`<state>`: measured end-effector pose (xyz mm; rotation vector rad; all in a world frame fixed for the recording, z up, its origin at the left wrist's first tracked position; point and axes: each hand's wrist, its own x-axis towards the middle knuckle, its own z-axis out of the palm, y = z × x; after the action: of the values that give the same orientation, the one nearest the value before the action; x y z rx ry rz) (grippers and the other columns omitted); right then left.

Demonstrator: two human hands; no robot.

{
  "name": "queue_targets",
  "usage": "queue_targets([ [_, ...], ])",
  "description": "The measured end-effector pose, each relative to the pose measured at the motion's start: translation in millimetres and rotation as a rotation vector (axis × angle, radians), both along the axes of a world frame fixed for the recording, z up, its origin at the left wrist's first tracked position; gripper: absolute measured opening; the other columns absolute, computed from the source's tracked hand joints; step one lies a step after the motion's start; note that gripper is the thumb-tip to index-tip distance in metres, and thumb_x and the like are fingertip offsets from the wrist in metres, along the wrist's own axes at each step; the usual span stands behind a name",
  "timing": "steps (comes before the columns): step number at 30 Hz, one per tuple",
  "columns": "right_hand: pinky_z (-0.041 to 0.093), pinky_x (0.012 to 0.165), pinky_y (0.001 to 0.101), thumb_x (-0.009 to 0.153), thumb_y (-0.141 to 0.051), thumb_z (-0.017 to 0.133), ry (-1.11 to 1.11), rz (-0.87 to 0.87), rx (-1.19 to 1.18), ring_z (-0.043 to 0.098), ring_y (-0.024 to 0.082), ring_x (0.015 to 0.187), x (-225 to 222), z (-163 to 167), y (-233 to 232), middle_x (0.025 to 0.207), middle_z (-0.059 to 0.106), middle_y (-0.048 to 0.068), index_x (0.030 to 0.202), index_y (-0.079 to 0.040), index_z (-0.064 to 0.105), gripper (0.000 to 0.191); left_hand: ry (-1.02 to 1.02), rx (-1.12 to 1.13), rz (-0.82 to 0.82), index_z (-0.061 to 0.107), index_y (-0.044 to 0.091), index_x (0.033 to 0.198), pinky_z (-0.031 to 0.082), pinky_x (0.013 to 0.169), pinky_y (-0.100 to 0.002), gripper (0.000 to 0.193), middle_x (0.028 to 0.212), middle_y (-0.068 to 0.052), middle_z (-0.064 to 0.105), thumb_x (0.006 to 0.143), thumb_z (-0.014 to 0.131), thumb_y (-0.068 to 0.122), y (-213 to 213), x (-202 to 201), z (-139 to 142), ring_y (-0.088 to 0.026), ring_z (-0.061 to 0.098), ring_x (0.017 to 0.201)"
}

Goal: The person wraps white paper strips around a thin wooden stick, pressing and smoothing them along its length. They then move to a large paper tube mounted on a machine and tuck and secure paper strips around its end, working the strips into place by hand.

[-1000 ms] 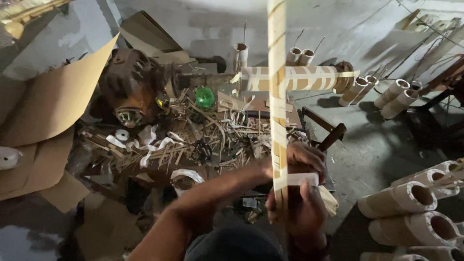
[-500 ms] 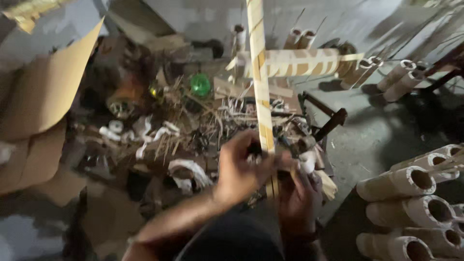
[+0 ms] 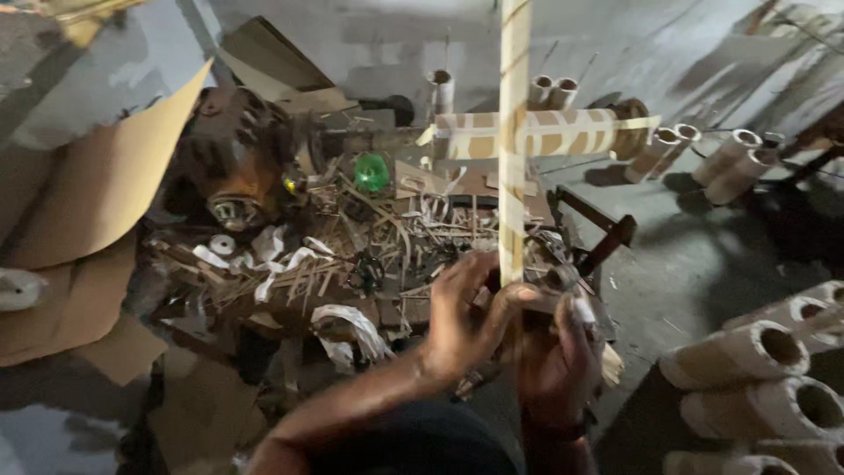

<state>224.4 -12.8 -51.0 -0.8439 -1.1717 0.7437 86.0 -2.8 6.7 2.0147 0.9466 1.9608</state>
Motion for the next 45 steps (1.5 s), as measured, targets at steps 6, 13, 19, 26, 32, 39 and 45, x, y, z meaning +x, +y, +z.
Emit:
queue_targets([
  [6,0.054,0.094,0.0356,0.102,-0.010,0.063,-0.531,-0.213,0.241,0.067,0.025,0.105,4,-16,5,0.116,0.069,0.019,0.121,0.008,0.061,0.027,-0.028,-0.450,-0.132,0.063,-0.001,0.123,0.064,0.064,-0.025,0.022,0.097,-0.010,0.075,0.107,0.061,0.012,-19,11,-30,-0.016,0.075,0.078],
  [13,0.057,0.095,0.0302,0.111,-0.010,0.052,-0.146,0.188,0.175,0.068,0.018,0.107,9,60,9,0.117,0.067,0.012,0.127,0.003,0.060,0.022,-0.134,-0.393,-0.164,0.068,-0.004,0.112,0.059,0.060,-0.029,0.016,0.085,-0.010,0.075,0.098,0.068,0.004,-13,9,9,-0.013,0.072,0.073],
  [19,0.054,0.086,0.0325,0.108,-0.023,0.047,-0.349,0.023,0.146,0.064,0.022,0.098,0,115,10,0.113,0.065,0.014,0.130,0.006,0.055,0.037,-0.107,-0.348,-0.236,0.066,-0.004,0.112,0.060,0.067,-0.031,0.015,0.093,-0.016,0.075,0.101,0.066,0.005,24,8,73,-0.020,0.073,0.080],
  [26,0.052,0.083,0.0414,0.109,-0.022,0.049,0.742,0.423,-0.233,0.065,0.025,0.095,-10,80,-3,0.109,0.071,0.015,0.122,0.004,0.065,0.033,0.152,-0.107,0.139,0.060,-0.009,0.116,0.059,0.069,-0.035,0.042,0.098,-0.024,0.070,0.078,0.076,0.004,-20,2,46,-0.034,0.073,0.082],
  [32,0.053,0.104,0.0443,0.111,-0.016,0.053,0.648,0.330,0.069,0.067,0.026,0.115,-13,44,10,0.123,0.070,0.017,0.125,0.004,0.064,0.027,-0.289,-0.613,-0.051,0.058,-0.004,0.110,0.060,0.060,-0.025,0.028,0.084,-0.011,0.076,0.091,0.076,0.007,-21,-1,29,-0.010,0.073,0.070],
  [39,0.053,0.107,0.0456,0.115,-0.020,0.052,0.671,0.457,0.036,0.067,0.029,0.119,-3,27,12,0.124,0.070,0.021,0.124,0.004,0.067,0.029,-0.381,-0.911,-0.326,0.066,-0.002,0.109,0.063,0.072,-0.028,0.019,0.091,-0.010,0.074,0.097,0.070,0.012,-44,-21,30,-0.013,0.070,0.077],
  [45,0.056,0.105,0.0422,0.114,-0.008,0.061,0.360,0.438,0.361,0.072,0.025,0.109,-7,23,13,0.112,0.075,0.017,0.115,0.003,0.071,0.015,-0.910,-1.088,-0.600,0.067,-0.006,0.118,0.061,0.082,-0.034,0.026,0.105,-0.015,0.076,0.093,0.064,0.001,-50,-34,41,-0.020,0.073,0.086],
])
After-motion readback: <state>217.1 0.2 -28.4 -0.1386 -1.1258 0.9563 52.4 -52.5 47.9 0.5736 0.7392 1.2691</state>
